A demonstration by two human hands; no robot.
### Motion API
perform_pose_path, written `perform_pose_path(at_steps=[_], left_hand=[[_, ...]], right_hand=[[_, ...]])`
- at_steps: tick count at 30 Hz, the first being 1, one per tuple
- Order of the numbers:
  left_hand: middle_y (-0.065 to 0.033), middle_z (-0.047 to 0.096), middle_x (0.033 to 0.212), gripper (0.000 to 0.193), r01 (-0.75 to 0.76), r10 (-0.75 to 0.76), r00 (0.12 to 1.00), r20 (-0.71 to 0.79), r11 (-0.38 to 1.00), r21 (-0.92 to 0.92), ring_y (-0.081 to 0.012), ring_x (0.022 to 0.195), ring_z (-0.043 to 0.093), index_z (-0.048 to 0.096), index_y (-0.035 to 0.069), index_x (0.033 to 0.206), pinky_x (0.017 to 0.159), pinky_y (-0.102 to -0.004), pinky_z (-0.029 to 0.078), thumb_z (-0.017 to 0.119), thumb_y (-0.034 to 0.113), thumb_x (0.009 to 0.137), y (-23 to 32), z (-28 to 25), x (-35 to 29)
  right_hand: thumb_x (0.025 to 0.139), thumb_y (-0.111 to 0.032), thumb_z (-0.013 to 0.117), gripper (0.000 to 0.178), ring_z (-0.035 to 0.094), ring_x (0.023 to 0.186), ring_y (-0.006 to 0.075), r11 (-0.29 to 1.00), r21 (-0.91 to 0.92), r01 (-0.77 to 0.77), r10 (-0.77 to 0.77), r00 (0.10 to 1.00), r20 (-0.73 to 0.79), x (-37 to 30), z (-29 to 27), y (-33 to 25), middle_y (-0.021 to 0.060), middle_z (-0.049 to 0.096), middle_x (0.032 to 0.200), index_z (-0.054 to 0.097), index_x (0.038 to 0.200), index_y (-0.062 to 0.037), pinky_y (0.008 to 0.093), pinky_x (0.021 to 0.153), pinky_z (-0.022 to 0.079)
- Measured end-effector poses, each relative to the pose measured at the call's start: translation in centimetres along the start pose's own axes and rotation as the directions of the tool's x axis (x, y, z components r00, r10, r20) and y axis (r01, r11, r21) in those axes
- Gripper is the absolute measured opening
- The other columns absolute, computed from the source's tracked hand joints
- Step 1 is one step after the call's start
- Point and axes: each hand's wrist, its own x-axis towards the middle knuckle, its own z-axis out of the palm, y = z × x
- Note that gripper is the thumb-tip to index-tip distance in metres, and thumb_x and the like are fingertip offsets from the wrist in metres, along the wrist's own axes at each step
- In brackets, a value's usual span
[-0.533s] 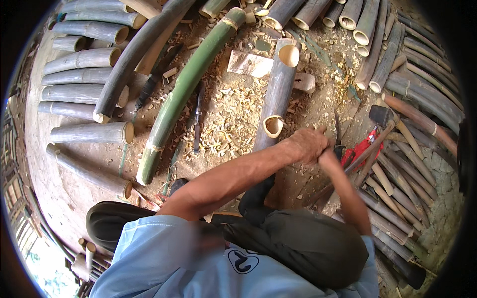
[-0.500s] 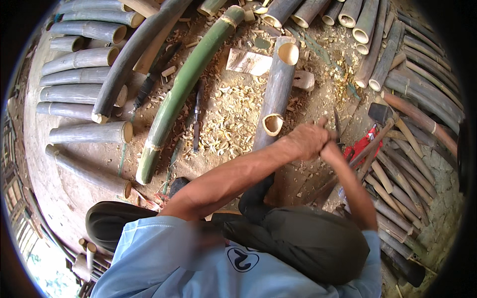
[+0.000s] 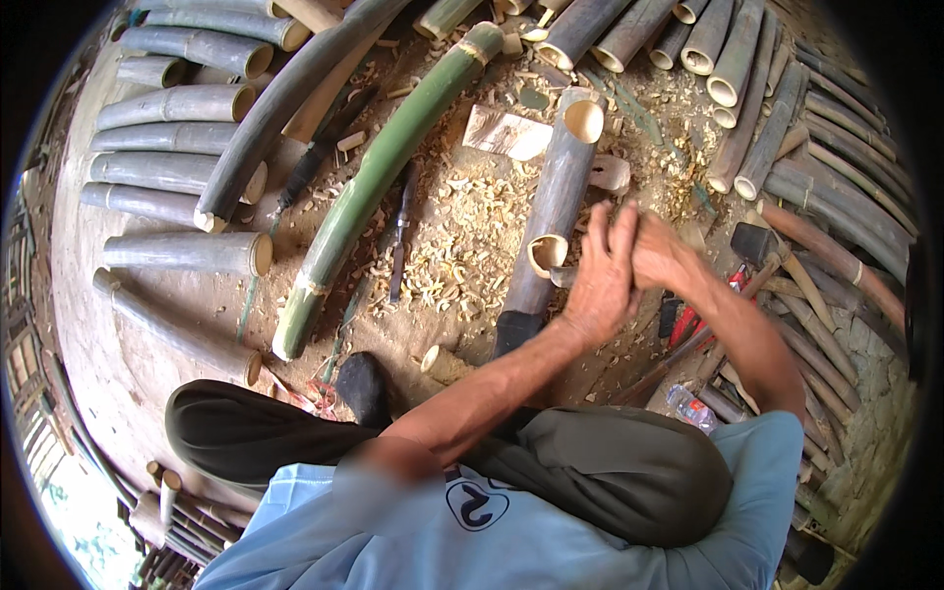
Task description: The person carves holes into a bamboo pole using a knife and a piece of wood as a mallet, then uses a smaller tool to refine the edges of the carved holes.
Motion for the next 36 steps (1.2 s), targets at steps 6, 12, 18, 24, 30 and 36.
perform_pose_path(at_steps=[6,12,18,24,30,36], left_hand=[[-0.0386,0.019,0.150,0.112,-0.054,-0.001,0.894,0.448,0.992,0.111,-0.0543,0.122,0.048,0.012,0.017,0.157,0.105,-0.0538,0.045,0.075,0.001,0.066,0.3,-2.3,-1.1],[-0.0277,0.033,0.149,0.110,-0.208,-0.165,0.372,0.913,0.944,0.255,-0.0445,0.124,0.054,0.027,0.015,0.153,0.109,-0.0413,0.045,0.080,0.005,0.057,-1.4,-4.7,1.6],[-0.0245,0.055,0.130,0.095,-0.204,0.056,0.772,0.633,0.965,0.164,-0.0405,0.122,0.055,0.034,0.008,0.149,0.104,-0.0435,0.047,0.079,0.014,0.066,-1.6,-10.7,-1.3],[-0.0257,0.064,0.103,0.047,0.250,-0.589,0.667,0.456,0.754,0.607,-0.0445,0.092,0.066,0.046,-0.002,0.115,0.082,-0.0510,0.053,0.070,0.018,0.079,0.5,-17.4,-9.6],[-0.0160,0.070,0.082,0.014,-0.215,-0.534,0.720,0.444,0.436,0.874,-0.0300,0.077,0.073,0.065,-0.002,0.087,0.066,-0.0406,0.058,0.068,0.010,0.080,4.6,-18.7,-2.6],[-0.0181,0.071,0.077,0.012,-0.335,-0.530,0.602,0.597,0.511,0.792,-0.0350,0.077,0.072,0.070,0.000,0.078,0.070,-0.0440,0.058,0.066,0.008,0.070,3.8,-18.7,2.9]], right_hand=[[0.083,-0.021,0.070,0.055,0.064,0.102,0.0338,0.651,0.639,-0.410,0.422,0.895,0.144,-3.8,5.2,-5.3,0.0176,0.066,0.111,0.050,0.131,-0.0029,0.0459,0.090,0.052],[0.091,-0.028,0.060,0.047,0.063,0.103,0.0263,-0.169,0.793,-0.586,0.587,0.586,0.558,1.6,6.3,-11.8,0.0134,0.063,0.114,0.049,0.132,-0.0064,0.0393,0.086,0.054],[0.099,-0.035,0.050,0.041,0.062,0.104,0.0188,-0.815,0.491,-0.308,0.370,0.376,0.850,8.0,3.3,-16.0,0.0092,0.061,0.117,0.048,0.132,-0.0100,0.0327,0.081,0.055],[0.104,-0.041,0.043,0.040,0.065,0.083,0.0216,-0.868,0.425,0.257,0.380,0.894,0.236,2.0,6.7,-17.5,0.0102,0.068,0.096,0.060,0.115,-0.0066,0.0365,0.076,0.054],[0.106,-0.034,0.044,0.041,0.069,0.088,0.0245,-0.948,0.125,0.293,0.303,0.950,0.073,5.7,9.5,-16.5,0.0133,0.070,0.103,0.062,0.115,0.0017,0.0397,0.080,0.058],[0.105,-0.022,0.048,0.031,0.070,0.092,0.0274,-0.953,-0.072,0.293,0.287,0.955,0.081,4.7,9.6,-16.1,0.0176,0.070,0.102,0.061,0.113,0.0050,0.0380,0.083,0.060]])
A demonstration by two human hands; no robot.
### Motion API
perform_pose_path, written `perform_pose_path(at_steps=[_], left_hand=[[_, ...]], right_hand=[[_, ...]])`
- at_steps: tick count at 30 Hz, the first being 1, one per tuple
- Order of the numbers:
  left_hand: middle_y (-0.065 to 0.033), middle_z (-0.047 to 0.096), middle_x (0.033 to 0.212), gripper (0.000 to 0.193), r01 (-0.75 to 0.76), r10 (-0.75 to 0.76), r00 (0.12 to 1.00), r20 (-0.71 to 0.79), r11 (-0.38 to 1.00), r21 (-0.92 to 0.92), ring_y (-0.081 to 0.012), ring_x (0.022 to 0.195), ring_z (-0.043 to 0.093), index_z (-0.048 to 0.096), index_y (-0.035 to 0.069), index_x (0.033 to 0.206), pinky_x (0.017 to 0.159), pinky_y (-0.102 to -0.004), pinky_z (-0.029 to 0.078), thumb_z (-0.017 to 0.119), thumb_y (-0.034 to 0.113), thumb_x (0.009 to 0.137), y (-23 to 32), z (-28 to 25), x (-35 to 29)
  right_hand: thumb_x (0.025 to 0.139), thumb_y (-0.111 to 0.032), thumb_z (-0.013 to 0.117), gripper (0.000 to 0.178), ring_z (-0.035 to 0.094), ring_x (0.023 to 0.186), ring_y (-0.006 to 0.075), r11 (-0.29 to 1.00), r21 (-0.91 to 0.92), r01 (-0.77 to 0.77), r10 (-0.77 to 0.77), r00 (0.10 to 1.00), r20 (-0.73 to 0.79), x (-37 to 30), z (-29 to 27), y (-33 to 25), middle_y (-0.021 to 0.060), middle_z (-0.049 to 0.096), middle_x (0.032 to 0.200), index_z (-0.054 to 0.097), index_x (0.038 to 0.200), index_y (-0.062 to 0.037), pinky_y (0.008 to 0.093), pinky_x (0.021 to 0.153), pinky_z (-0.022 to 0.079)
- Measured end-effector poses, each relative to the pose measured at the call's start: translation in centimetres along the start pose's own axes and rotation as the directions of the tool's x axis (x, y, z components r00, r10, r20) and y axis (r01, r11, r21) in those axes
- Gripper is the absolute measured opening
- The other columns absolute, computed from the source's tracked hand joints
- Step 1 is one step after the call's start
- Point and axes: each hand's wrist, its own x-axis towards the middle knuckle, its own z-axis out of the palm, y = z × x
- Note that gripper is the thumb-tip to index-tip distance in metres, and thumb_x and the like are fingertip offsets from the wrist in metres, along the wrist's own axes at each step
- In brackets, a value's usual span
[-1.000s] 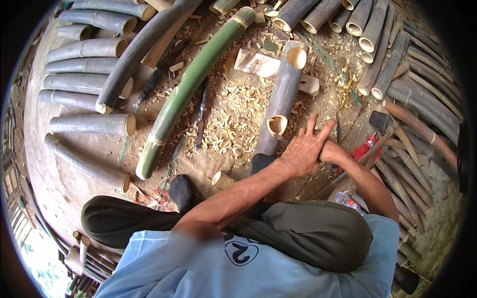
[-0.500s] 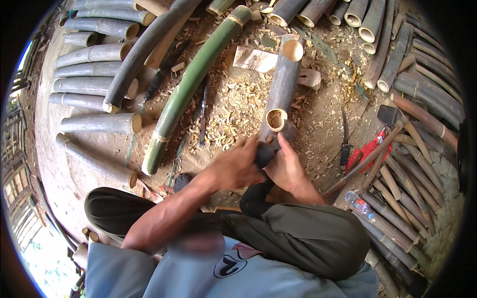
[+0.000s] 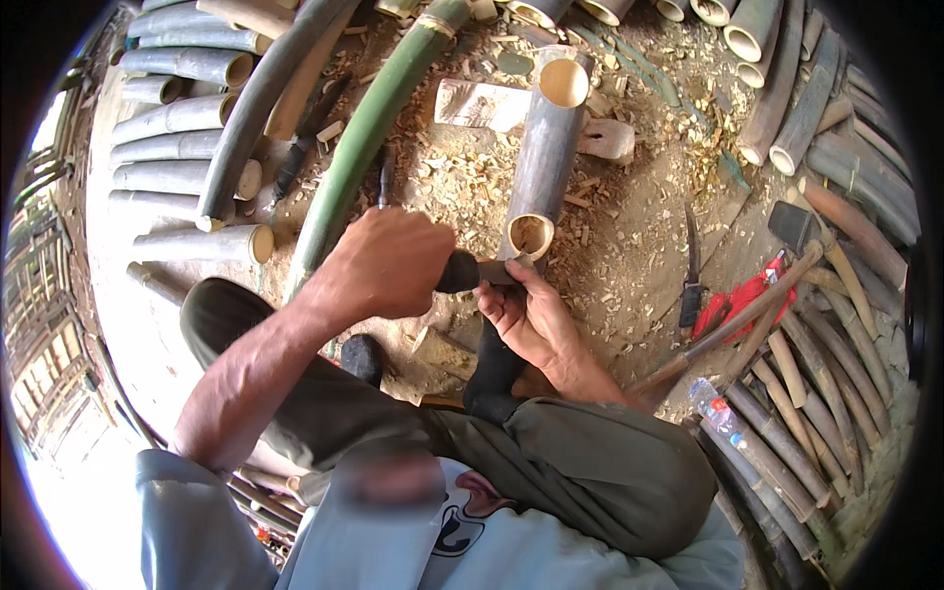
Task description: The person carves holes into a bamboo pole using a knife and a piece of wood as a mallet, then uses a smaller tool to refine the edges of the carved holes.
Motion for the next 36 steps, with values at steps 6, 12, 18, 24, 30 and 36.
perform_pose_path(at_steps=[6,12,18,24,30,36], left_hand=[[-0.0238,0.065,0.076,0.026,0.202,-0.249,0.967,-0.046,0.867,-0.456,-0.0424,0.074,0.068,0.054,-0.002,0.096,0.067,-0.0514,0.055,0.064,0.016,0.079,5.3,12.5,-2.1],[-0.0337,0.067,0.090,0.059,0.202,-0.355,0.932,0.070,0.352,-0.914,-0.0472,0.093,0.068,0.049,-0.012,0.111,0.082,-0.0499,0.055,0.077,0.027,0.078,12.1,17.1,0.8],[-0.0161,0.070,0.088,0.061,0.142,-0.343,0.934,0.096,0.112,-0.984,-0.0240,0.080,0.067,0.060,-0.009,0.111,0.077,-0.0378,0.054,0.087,0.027,0.070,5.8,18.8,-1.8],[-0.0159,0.069,0.071,0.036,0.364,-0.450,0.893,0.033,0.677,-0.640,-0.0240,0.065,0.068,0.072,-0.004,0.085,0.065,-0.0386,0.054,0.085,0.021,0.063,0.3,3.7,-2.3],[-0.0151,0.066,0.070,0.009,0.071,-0.074,0.839,-0.540,0.997,-0.027,-0.0301,0.059,0.067,0.062,0.003,0.081,0.054,-0.0418,0.055,0.065,0.010,0.078,2.3,3.4,-1.3],[-0.0202,0.069,0.071,0.047,0.269,-0.511,0.859,0.014,0.428,-0.863,-0.0313,0.066,0.070,0.073,-0.002,0.096,0.066,-0.0408,0.055,0.087,0.024,0.060,2.2,11.3,-3.3]], right_hand=[[0.098,-0.023,0.055,0.029,0.071,0.077,0.0290,0.807,-0.565,-0.171,0.006,0.960,-0.281,-1.4,1.1,-3.9,0.0193,0.070,0.091,0.063,0.103,0.0047,0.0402,0.068,0.062],[0.095,-0.028,0.048,0.031,0.065,0.062,0.0180,0.287,-0.900,-0.328,-0.229,0.889,-0.398,-1.1,2.3,-5.4,0.0100,0.069,0.075,0.064,0.089,-0.0024,0.0307,0.044,0.050],[0.097,-0.023,0.050,0.026,0.068,0.065,0.0203,0.502,-0.833,-0.233,-0.184,0.912,-0.366,1.0,4.6,-1.9,0.0132,0.068,0.083,0.061,0.092,-0.0001,0.0343,0.050,0.058],[0.099,-0.022,0.046,0.024,0.067,0.075,0.0207,0.876,-0.482,0.013,-0.121,0.974,-0.194,2.3,5.4,-2.2,0.0113,0.067,0.091,0.060,0.102,-0.0035,0.0400,0.068,0.059],[0.099,-0.027,0.048,0.026,0.064,0.076,0.0193,0.985,-0.134,0.112,-0.143,0.957,-0.253,0.9,5.7,-1.0,0.0100,0.070,0.096,0.062,0.105,-0.0056,0.0365,0.067,0.053],[0.098,-0.020,0.052,0.019,0.068,0.070,0.0202,0.747,-0.652,-0.127,-0.070,0.961,-0.268,3.1,5.0,-1.9,0.0139,0.070,0.090,0.060,0.099,-0.0032,0.0344,0.056,0.058]])
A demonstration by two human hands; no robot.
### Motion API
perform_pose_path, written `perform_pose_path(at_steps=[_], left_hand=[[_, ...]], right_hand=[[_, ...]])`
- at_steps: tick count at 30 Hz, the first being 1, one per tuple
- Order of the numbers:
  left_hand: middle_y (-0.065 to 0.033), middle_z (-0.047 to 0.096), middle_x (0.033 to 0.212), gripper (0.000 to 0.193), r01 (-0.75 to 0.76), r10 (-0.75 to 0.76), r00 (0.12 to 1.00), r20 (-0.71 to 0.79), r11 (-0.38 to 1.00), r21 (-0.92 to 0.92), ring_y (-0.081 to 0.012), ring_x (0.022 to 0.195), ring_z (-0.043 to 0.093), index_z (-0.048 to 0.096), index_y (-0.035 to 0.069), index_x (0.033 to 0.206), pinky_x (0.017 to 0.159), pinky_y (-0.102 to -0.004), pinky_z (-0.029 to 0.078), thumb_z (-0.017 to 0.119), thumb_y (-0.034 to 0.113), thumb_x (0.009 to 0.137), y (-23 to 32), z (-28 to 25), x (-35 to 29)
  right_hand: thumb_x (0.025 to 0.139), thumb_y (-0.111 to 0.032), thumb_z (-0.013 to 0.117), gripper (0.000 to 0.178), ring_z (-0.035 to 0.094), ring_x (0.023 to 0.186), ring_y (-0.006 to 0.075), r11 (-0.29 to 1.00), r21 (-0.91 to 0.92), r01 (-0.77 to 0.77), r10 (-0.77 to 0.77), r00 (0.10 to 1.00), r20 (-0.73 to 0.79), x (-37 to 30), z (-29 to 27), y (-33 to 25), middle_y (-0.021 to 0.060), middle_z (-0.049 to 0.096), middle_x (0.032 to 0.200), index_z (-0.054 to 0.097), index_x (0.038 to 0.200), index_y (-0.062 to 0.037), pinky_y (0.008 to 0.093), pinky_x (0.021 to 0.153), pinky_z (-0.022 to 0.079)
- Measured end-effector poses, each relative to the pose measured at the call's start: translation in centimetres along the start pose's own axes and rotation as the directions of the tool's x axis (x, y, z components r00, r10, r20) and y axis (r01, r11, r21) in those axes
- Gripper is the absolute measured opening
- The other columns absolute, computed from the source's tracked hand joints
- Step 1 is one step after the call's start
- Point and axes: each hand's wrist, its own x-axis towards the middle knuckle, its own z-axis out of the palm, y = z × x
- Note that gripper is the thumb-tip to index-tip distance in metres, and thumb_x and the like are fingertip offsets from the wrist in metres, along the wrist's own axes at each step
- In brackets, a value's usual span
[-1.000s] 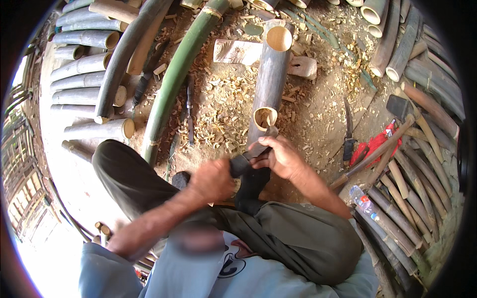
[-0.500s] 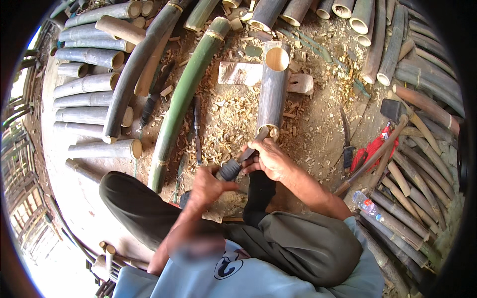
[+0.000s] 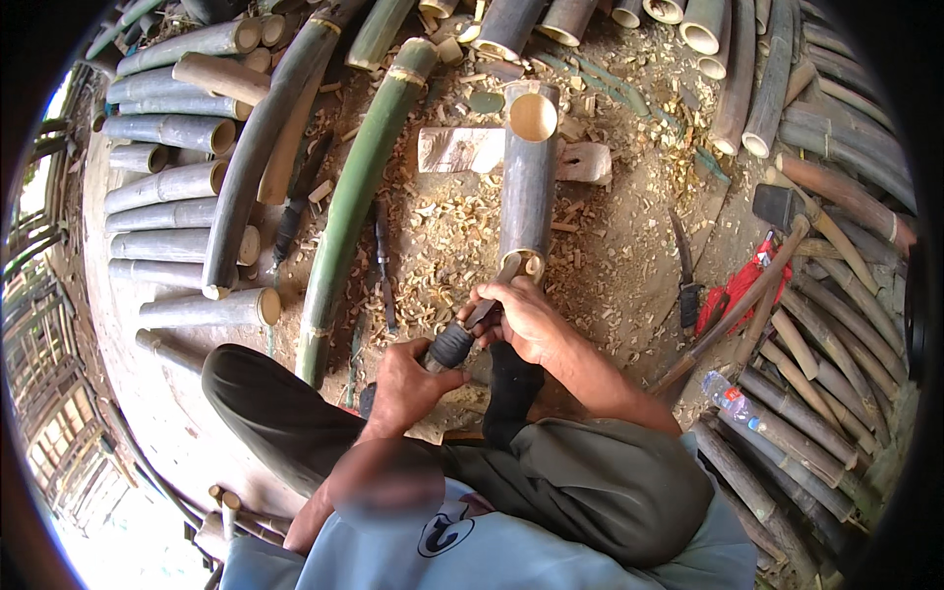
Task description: The person carves holes into a bamboo pole using a knife and a piece of wood as a mallet, then uses a smaller tool to refine the edges of the carved holes.
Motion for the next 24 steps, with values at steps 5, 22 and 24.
perform_pose_path(at_steps=[5,22,24], left_hand=[[-0.0195,0.069,0.073,0.024,-0.172,0.235,0.972,-0.022,0.768,0.617,-0.0312,0.071,0.071,0.069,-0.004,0.079,0.065,-0.0427,0.055,0.077,0.015,0.067,9.4,-3.9,2.0],[-0.0247,0.069,0.086,0.028,-0.354,0.057,0.898,0.437,0.683,0.639,-0.0409,0.086,0.070,0.067,-0.005,0.087,0.078,-0.0473,0.056,0.068,0.017,0.071,6.2,-5.1,5.4],[-0.0294,0.069,0.091,0.031,-0.204,0.025,0.927,0.375,0.871,0.446,-0.0422,0.087,0.070,0.066,-0.007,0.090,0.079,-0.0491,0.056,0.064,0.021,0.077,1.9,-0.8,2.2]], right_hand=[[0.099,-0.016,0.048,0.017,0.068,0.078,0.0229,0.843,0.526,0.112,-0.161,0.986,0.049,-0.7,-1.1,0.0,0.0155,0.070,0.101,0.059,0.104,-0.0043,0.0376,0.066,0.059],[0.096,-0.023,0.055,0.027,0.069,0.076,0.0256,0.904,0.417,0.093,-0.140,0.986,0.085,-2.0,-1.5,3.4,0.0146,0.069,0.090,0.064,0.102,0.0016,0.0401,0.071,0.059],[0.094,-0.024,0.056,0.026,0.068,0.068,0.0253,0.988,0.155,-0.011,0.002,0.998,0.060,-2.1,-3.0,3.0,0.0147,0.068,0.087,0.065,0.097,0.0009,0.0398,0.064,0.059]])
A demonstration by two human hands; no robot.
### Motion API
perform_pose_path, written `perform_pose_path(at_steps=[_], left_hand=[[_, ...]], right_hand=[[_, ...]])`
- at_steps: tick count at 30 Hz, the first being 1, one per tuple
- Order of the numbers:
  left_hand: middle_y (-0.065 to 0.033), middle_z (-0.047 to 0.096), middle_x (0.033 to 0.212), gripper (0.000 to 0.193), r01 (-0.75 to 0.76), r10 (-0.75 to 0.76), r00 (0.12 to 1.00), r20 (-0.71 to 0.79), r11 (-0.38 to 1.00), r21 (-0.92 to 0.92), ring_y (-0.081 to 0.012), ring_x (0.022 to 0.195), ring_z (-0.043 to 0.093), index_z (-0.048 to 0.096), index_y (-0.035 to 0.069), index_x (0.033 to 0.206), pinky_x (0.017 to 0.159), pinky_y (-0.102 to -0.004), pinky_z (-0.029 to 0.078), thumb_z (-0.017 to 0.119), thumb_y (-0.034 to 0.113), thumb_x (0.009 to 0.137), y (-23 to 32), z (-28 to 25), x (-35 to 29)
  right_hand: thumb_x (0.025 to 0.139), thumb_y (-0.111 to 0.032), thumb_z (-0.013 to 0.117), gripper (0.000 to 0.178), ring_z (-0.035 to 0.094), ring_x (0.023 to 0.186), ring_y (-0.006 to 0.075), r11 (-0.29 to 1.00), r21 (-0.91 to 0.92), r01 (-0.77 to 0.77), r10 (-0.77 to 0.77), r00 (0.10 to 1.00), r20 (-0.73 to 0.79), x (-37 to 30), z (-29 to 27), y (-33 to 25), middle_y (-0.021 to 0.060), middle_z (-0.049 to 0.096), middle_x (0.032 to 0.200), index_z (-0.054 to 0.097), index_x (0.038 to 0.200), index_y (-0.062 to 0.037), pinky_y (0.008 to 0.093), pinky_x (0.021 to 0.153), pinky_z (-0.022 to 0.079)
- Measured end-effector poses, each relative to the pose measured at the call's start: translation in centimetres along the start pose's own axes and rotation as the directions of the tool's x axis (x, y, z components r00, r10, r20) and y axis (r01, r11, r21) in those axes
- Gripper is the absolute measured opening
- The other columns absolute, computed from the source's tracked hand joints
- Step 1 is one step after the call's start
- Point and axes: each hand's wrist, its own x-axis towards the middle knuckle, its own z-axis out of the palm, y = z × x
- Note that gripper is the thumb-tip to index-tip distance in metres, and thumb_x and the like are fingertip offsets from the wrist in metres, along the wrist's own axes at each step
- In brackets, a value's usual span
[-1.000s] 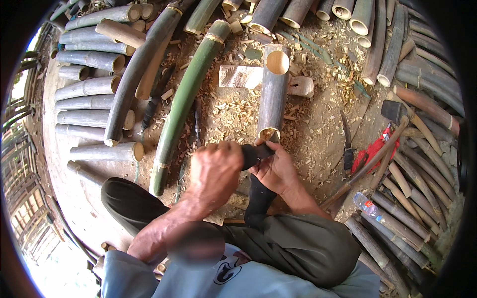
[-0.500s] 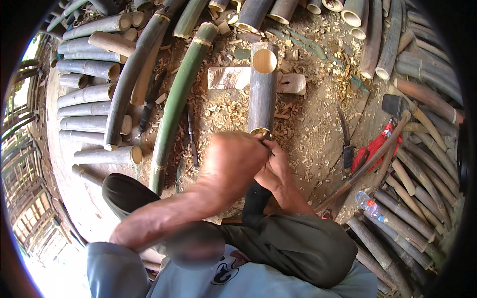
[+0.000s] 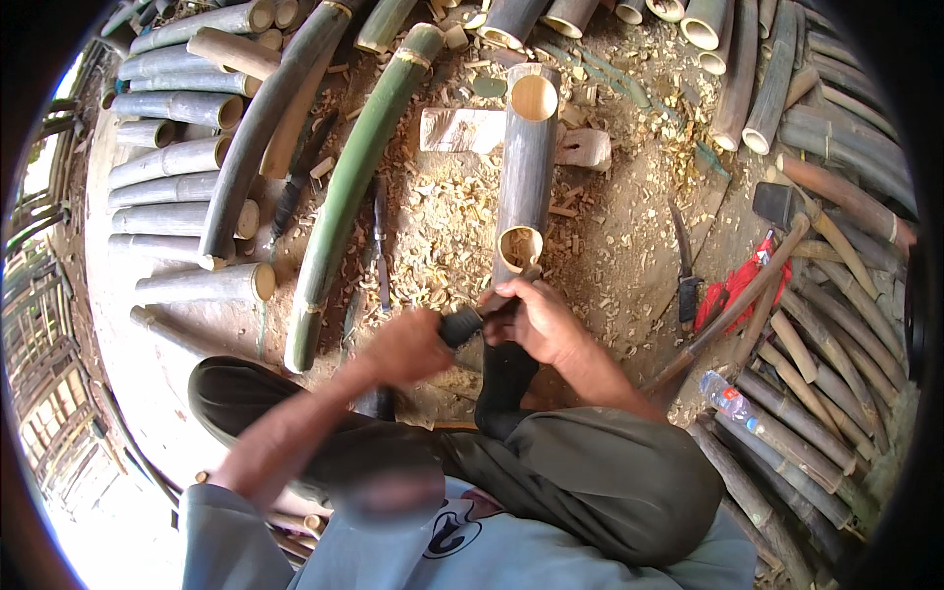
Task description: The person carves holes into a bamboo pole using a knife and a piece of wood as a mallet, then uses a smaller tool to refine the edges of the carved holes.
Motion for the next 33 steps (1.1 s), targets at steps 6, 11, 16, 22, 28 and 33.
perform_pose_path(at_steps=[6,11,16,22,28,33], left_hand=[[-0.0298,0.069,0.093,0.043,0.056,-0.170,0.960,-0.221,0.893,-0.446,-0.0417,0.090,0.070,0.061,-0.008,0.101,0.085,-0.0468,0.055,0.071,0.027,0.078,5.3,11.5,1.3],[-0.0188,0.071,0.089,0.057,-0.104,-0.043,0.973,-0.226,0.794,-0.599,-0.0294,0.080,0.070,0.064,-0.005,0.107,0.079,-0.0409,0.055,0.087,0.031,0.069,-0.6,10.3,0.1],[-0.0156,0.073,0.081,0.048,0.188,-0.259,0.906,-0.335,0.955,-0.229,-0.0231,0.073,0.071,0.076,0.001,0.094,0.072,-0.0376,0.057,0.089,0.026,0.055,-0.1,0.0,-0.1],[-0.0147,0.067,0.069,0.010,0.066,0.190,0.887,-0.421,0.850,0.522,-0.0297,0.069,0.070,0.067,0.005,0.070,0.059,-0.0434,0.053,0.072,0.014,0.073,8.6,-6.2,-0.1],[-0.0063,0.067,0.070,0.014,0.070,0.435,0.822,-0.369,0.566,0.822,-0.0220,0.070,0.070,0.067,0.008,0.072,0.059,-0.0403,0.056,0.068,0.016,0.083,7.7,-2.5,0.7],[-0.0138,0.069,0.084,0.039,-0.571,0.488,0.821,0.297,0.709,0.414,-0.0324,0.080,0.070,0.069,0.002,0.100,0.072,-0.0433,0.057,0.077,0.033,0.077,7.3,-2.5,-2.0]], right_hand=[[0.094,-0.030,0.053,0.031,0.059,0.051,0.0198,0.769,-0.639,-0.015,-0.202,0.943,-0.266,0.0,-2.9,-1.2,0.0103,0.066,0.074,0.065,0.087,-0.0034,0.0322,0.045,0.049],[0.101,-0.027,0.050,0.028,0.058,0.049,0.0167,0.837,-0.546,0.032,-0.144,0.976,-0.163,-1.4,1.2,-0.6,0.0111,0.064,0.082,0.061,0.094,-0.0019,0.0306,0.045,0.052],[0.099,-0.024,0.053,0.027,0.064,0.057,0.0193,0.970,-0.120,0.213,-0.220,0.974,-0.051,2.2,2.1,-0.4,0.0124,0.066,0.088,0.062,0.099,0.0013,0.0346,0.053,0.057],[0.104,-0.024,0.046,0.028,0.068,0.086,0.0233,0.803,0.553,0.221,-0.354,0.924,0.145,1.7,1.5,-0.3,0.0104,0.070,0.100,0.062,0.111,-0.0023,0.0443,0.081,0.056],[0.100,-0.036,0.055,0.027,0.059,0.091,0.0182,0.791,0.578,0.199,-0.307,0.947,0.093,1.5,3.0,1.2,-0.0002,0.066,0.097,0.064,0.109,-0.0114,0.0413,0.095,0.045],[0.098,-0.022,0.057,0.018,0.060,0.084,0.0237,0.937,0.286,0.199,-0.240,0.963,0.119,-2.9,-0.5,4.3,0.0068,0.061,0.098,0.059,0.107,-0.0070,0.0409,0.086,0.049]])
